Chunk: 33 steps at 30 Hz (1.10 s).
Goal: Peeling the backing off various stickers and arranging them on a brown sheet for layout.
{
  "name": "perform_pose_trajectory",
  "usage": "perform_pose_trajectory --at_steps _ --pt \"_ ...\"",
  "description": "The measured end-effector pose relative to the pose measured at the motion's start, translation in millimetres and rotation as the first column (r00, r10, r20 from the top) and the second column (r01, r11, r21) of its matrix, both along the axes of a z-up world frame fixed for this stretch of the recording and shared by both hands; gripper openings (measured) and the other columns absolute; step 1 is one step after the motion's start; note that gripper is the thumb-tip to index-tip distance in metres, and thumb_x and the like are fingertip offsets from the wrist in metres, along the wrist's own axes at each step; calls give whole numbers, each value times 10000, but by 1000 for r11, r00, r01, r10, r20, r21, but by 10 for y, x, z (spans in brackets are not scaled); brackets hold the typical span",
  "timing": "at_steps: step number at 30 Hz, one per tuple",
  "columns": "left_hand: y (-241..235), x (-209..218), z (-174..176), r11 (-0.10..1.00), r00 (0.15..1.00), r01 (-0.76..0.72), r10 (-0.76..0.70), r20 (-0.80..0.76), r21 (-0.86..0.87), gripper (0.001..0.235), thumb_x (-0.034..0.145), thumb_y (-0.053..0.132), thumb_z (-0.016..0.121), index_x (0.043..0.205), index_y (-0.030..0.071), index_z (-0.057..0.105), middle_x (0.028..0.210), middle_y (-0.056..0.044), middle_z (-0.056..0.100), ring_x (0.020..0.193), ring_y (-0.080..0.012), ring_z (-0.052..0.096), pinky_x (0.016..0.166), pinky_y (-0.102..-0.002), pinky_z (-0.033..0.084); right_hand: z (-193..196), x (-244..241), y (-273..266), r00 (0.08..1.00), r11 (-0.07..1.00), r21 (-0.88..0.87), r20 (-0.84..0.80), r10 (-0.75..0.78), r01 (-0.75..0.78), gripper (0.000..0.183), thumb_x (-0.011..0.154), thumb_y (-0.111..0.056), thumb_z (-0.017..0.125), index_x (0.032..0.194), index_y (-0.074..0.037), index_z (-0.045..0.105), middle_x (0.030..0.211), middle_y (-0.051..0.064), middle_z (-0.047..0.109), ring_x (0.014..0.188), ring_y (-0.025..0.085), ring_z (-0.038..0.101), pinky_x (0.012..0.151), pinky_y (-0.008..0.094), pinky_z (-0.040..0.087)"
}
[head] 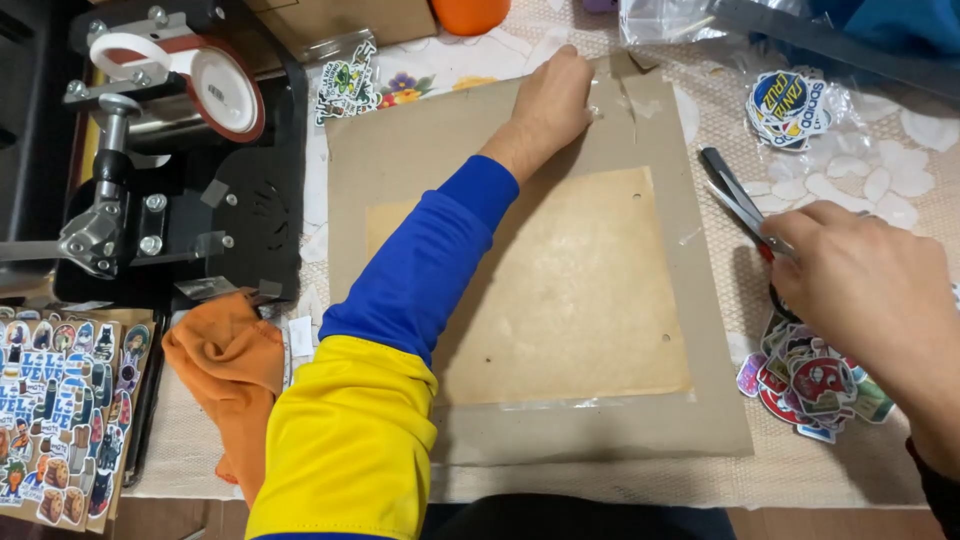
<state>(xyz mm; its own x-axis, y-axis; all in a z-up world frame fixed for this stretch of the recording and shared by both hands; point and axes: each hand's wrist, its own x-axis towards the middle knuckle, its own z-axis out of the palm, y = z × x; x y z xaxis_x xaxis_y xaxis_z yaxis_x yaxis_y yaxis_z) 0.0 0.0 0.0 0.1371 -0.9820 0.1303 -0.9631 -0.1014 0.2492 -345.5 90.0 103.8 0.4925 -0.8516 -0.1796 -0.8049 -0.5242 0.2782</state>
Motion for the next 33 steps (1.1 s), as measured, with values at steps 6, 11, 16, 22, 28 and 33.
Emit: perform_pose_trajectory --at_steps 6,11,16,22,28,33 --pt "103 41 -90 959 984 175 -163 68 -223 189 649 -146 511 717 25 557 820 -193 611 763 -466 627 608 -577 516 -74 96 257 891 906 110 262 372 -410 228 900 -253 574 1117 -270 643 1118 -63 671 964 248 695 664 462 614" --pt "1815 -296 985 878 919 334 -384 -88 -344 218 921 109 568 1119 19 593 1108 -208 668 991 -422 615 778 -524 468 -169 50 474 777 808 159 427 462 -568 448 883 -395 580 1254 -145 595 1301 22 638 1203 300 607 808 486 566" --pt "3389 -625 910 900 908 403 -369 -199 168 754 984 595 323 1419 -7 451 1482 -276 457 1410 -412 397 1171 -557 274 -420 -68 851 651 690 138 502 570 -711 1131 649 -830 631 1440 -45 438 1490 174 489 1456 393 382 1122 560 322" --pt "4243 -761 352 923 926 348 -366 97 161 1054 850 788 538 1504 -19 355 1580 -226 363 1472 -389 337 1192 -546 263 -591 -116 1317 631 677 49 418 654 -734 1179 647 -875 548 1470 -43 407 1531 211 448 1436 376 413 1195 559 267" --pt "4619 -943 246 945 913 328 -318 257 6 805 933 631 632 1413 -1 502 1460 -187 535 1344 -347 528 1131 -487 402 -547 -279 1765 628 662 -219 210 750 -717 838 790 -771 472 1323 -139 610 1426 42 657 1298 198 653 1168 451 451" --pt "4651 -946 347 885 904 370 -273 328 -283 298 997 316 709 1106 40 677 1114 -125 684 1035 -273 680 918 -390 556 -645 -336 1792 420 544 -379 364 832 -749 463 914 -426 735 1229 -96 652 1280 65 713 1108 207 734 1106 416 502"
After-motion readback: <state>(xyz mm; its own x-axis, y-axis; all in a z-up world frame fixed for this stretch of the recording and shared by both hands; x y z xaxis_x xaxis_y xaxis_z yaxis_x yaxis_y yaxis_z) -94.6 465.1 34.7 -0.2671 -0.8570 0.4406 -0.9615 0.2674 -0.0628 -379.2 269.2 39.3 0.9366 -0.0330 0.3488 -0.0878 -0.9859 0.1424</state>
